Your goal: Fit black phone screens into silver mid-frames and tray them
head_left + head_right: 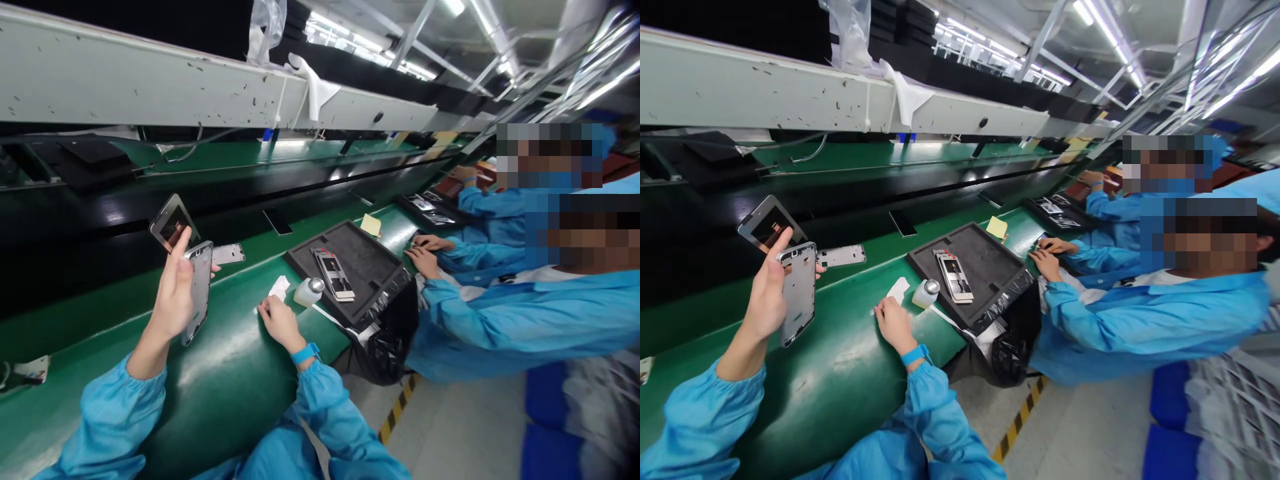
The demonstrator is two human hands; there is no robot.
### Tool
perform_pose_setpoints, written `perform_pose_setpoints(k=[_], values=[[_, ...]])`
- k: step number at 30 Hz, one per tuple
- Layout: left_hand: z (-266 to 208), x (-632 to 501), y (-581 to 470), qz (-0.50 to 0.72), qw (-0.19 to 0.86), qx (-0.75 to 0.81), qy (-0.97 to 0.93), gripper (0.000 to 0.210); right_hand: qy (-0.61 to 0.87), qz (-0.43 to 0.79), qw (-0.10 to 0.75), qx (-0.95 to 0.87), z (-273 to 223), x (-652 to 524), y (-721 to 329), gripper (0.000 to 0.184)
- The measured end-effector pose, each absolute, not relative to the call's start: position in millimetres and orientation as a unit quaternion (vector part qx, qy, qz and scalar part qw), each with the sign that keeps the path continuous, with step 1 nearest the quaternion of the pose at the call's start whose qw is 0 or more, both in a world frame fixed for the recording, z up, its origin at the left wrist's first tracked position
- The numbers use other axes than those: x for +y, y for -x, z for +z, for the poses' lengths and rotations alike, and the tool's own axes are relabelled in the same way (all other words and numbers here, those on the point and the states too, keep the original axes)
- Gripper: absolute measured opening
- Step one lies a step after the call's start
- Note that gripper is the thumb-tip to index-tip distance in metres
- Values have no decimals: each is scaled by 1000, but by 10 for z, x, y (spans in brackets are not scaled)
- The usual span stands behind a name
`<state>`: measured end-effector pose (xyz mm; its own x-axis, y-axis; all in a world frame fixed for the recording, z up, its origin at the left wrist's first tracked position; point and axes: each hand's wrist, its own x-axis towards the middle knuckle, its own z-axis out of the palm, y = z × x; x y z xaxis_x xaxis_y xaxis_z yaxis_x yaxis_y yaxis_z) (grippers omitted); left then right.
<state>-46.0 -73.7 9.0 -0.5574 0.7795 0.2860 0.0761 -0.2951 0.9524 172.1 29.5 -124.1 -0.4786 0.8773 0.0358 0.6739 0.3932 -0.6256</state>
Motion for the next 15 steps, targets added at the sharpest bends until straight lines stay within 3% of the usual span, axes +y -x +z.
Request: perform_pose_setpoints(k=[4, 9, 12, 15], values=[[80, -730, 396, 711, 283, 518, -382, 87, 507, 246, 138, -814, -1277, 262, -1692, 14], [94, -747, 413, 700, 267, 526, -403, 92, 474, 265, 158, -825, -936, 261, -1699, 3], [110, -747, 421, 694, 257, 542, -400, 97, 376, 302, 244, -841, -379, 122, -1775, 20], [140, -737, 402, 690, 243, 552, -400, 108, 133, 365, 426, -817, 270, -108, -1896, 41]])
